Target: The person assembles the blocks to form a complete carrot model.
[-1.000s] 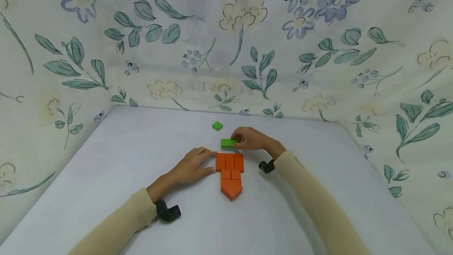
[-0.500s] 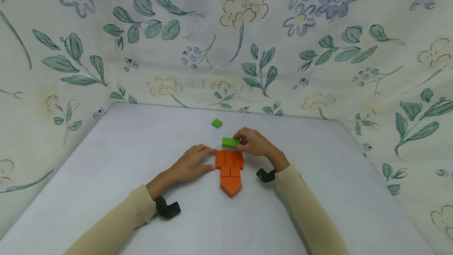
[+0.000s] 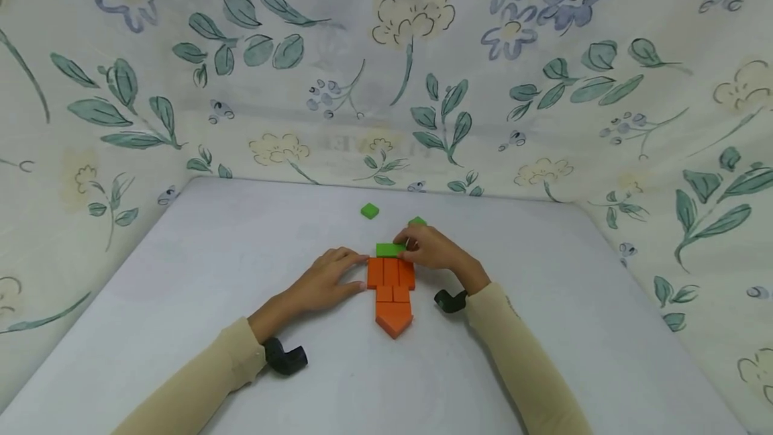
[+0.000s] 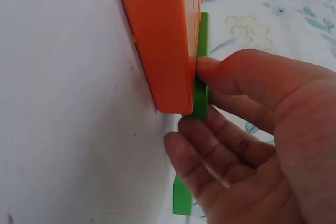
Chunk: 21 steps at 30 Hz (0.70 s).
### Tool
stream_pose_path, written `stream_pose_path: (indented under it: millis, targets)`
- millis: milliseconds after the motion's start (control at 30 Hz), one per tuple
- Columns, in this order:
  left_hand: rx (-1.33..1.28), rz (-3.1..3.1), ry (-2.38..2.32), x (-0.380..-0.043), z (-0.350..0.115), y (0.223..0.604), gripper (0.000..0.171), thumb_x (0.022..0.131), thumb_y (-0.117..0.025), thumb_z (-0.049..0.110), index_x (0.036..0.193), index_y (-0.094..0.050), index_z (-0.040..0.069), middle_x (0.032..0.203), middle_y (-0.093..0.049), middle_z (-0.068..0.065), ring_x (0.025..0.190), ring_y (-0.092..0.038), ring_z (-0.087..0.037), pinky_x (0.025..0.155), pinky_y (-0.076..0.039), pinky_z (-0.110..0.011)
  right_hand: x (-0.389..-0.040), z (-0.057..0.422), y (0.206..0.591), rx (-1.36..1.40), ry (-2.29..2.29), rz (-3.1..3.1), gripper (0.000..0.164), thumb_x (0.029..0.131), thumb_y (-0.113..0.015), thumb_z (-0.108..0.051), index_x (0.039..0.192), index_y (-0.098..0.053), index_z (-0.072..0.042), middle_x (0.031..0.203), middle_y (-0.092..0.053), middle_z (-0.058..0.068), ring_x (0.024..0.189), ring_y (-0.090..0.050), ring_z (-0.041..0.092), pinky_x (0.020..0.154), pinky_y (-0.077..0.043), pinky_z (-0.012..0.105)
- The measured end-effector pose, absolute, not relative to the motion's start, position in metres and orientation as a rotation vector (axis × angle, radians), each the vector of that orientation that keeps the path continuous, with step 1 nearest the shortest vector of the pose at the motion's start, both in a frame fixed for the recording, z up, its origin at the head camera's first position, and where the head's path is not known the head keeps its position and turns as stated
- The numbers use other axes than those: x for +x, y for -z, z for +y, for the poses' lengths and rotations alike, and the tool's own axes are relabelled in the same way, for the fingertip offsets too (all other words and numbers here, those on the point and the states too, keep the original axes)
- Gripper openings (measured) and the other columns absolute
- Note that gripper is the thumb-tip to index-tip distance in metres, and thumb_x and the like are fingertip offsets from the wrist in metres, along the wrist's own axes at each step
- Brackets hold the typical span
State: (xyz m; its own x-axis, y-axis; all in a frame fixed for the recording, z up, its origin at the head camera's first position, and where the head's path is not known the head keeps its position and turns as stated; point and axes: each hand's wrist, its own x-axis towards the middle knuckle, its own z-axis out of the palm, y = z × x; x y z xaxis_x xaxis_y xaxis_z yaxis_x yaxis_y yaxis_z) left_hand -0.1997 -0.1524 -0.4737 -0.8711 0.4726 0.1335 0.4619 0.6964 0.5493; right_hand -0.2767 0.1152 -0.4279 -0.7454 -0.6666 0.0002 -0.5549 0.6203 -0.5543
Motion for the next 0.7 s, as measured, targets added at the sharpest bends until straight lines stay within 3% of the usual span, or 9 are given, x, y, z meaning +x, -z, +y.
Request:
stream_pose_path:
  millis: [267,700]
  targets:
    - [0.798,2.871,-0.934,-0.2000,-0.1535,0.4742,0.056,0.094,-0.070,0.037,0.145,-0.052,0.023,0.137,-0.055,-0.002,0.132,-0.047,-0.025,0.110,-0.041,-0.051,-0.2769,0.1142,0.4276,-0.955,0.789,2.586,0.025,0.096,-0.067,-0.014,0.120,-0.070,-0.006,0.115,-0.067,0.006,0.103,-0.061,0.018,0.093,-0.055,0.033]
    - [0.818,2.877,-0.936,-0.1996,-0.1535,0.4740,0.056,0.094,-0.070,0.036,0.145,-0.052,0.021,0.137,-0.056,-0.002,0.131,-0.047,-0.025,0.110,-0.040,-0.051,-0.2763,0.1127,0.4257,-0.952,0.725,2.598,0.026,0.097,-0.065,-0.015,0.121,-0.070,-0.008,0.115,-0.066,0.005,0.104,-0.061,0.019,0.095,-0.054,0.035]
